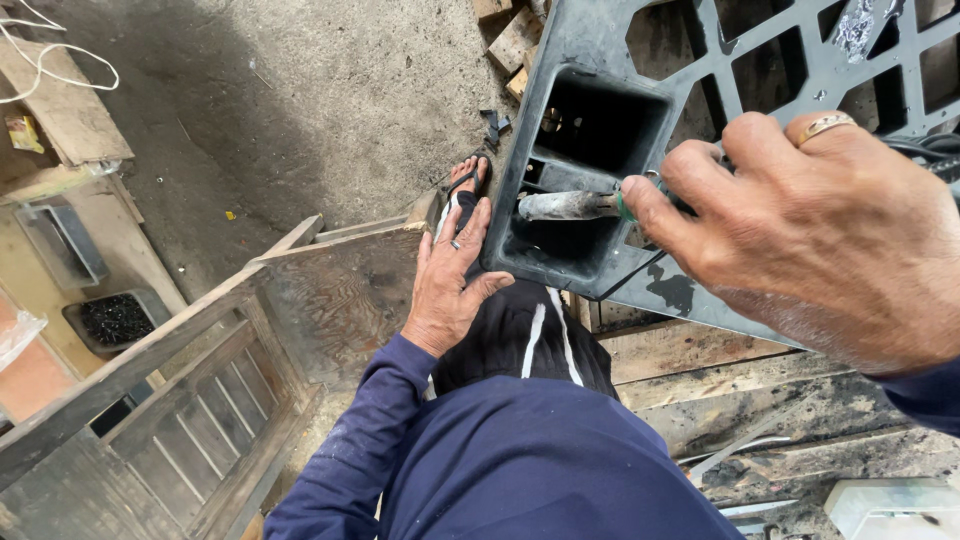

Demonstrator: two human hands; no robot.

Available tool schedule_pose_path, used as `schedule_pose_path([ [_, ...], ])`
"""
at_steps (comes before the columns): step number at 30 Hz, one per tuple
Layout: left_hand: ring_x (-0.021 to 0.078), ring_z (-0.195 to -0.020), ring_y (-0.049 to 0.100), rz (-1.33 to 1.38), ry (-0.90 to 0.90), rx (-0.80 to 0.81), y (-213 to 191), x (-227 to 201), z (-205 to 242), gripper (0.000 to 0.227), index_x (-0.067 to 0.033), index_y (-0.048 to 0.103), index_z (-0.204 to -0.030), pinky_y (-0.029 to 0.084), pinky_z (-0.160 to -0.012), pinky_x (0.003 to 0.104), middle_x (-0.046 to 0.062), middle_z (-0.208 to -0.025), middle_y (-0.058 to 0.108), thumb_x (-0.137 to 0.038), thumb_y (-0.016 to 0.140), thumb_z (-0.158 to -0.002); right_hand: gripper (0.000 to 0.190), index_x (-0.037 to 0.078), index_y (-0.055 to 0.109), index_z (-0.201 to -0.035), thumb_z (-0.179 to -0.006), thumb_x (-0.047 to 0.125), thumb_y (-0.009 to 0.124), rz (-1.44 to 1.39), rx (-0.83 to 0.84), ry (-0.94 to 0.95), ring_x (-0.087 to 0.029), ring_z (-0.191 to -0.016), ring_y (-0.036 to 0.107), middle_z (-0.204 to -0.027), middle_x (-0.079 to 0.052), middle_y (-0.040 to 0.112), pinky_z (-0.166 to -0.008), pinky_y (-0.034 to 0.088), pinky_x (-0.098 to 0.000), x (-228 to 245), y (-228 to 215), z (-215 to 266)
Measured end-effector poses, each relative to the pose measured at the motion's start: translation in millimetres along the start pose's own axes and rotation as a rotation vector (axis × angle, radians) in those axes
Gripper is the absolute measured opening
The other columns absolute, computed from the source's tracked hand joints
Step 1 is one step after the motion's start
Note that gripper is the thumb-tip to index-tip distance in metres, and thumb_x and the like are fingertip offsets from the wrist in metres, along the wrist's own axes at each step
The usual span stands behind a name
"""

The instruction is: The person uses a soldering iron to scrape and clean the interior compartments of a gray plastic crate. They repeatedly apply the hot tip to the plastic surfaces and wipe away residue with a cloth.

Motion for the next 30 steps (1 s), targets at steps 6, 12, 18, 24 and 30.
schedule_pose_path([
  [6, 0.0356, -0.160, 0.026, -0.007, 0.040, -0.022, -1.6, -1.9, 0.5, 0.086, -0.0181, 0.034, -0.163, 0.015, -0.126, 0.060, 0.002, -0.168, 0.040, -0.052, 0.069, -0.092, 0.040, 0.023, 0.071, -0.133, -0.094, 0.026, 0.064, 0.005, -0.100, 0.014, -0.012, -0.078, 0.057, -0.084, 0.006, 0.057, -0.059, 0.043, -0.0226, 2.4, -9.5, 0.2],
  [12, 0.0352, -0.159, 0.026, 0.006, 0.036, -0.020, -1.7, -2.1, 0.2, 0.086, -0.0177, 0.034, -0.162, 0.014, -0.126, 0.059, 0.001, -0.167, 0.040, -0.050, 0.070, -0.092, 0.041, 0.018, 0.071, -0.127, -0.088, 0.027, 0.063, 0.080, -0.176, -0.034, -0.014, -0.081, 0.057, -0.087, 0.003, 0.057, -0.069, 0.047, -0.0254, 11.4, -14.1, -2.4],
  [18, 0.0354, -0.159, 0.026, 0.010, 0.031, -0.015, -1.5, -1.4, 0.9, 0.087, -0.0185, 0.033, -0.163, 0.014, -0.126, 0.060, 0.001, -0.167, 0.040, -0.051, 0.069, -0.092, 0.032, 0.011, 0.071, -0.125, -0.097, 0.022, 0.063, 0.036, -0.124, -0.087, -0.016, -0.080, 0.055, -0.084, 0.001, 0.050, -0.067, 0.044, -0.0280, 20.4, -13.9, -1.6],
  [24, 0.0361, -0.159, 0.025, -0.021, 0.009, -0.006, 0.0, 0.2, 0.3, 0.087, -0.0187, 0.033, -0.163, 0.011, -0.125, 0.062, 0.001, -0.167, 0.040, -0.051, 0.070, -0.091, 0.029, 0.010, 0.072, -0.117, -0.096, 0.025, 0.059, 0.024, -0.220, -0.065, -0.017, -0.078, 0.053, -0.082, -0.001, 0.049, -0.068, 0.042, -0.0298, 18.8, -24.0, -0.7],
  [30, 0.0363, -0.159, 0.024, -0.034, 0.026, -0.005, 0.8, 1.5, -0.2, 0.086, -0.0191, 0.034, -0.163, 0.010, -0.125, 0.063, 0.000, -0.168, 0.038, -0.051, 0.069, -0.091, 0.029, 0.013, 0.074, -0.120, -0.099, 0.027, 0.058, 0.071, -0.132, -0.074, -0.016, -0.079, 0.054, -0.083, 0.002, 0.050, -0.070, 0.044, -0.0293, 18.6, -24.1, 6.8],
])
Point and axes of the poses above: each hand's wrist, its own z-axis away from the middle knuckle, its own y-axis out of the palm, x = y × z, the point moved 6 cm from there along -z, towards the middle knuckle
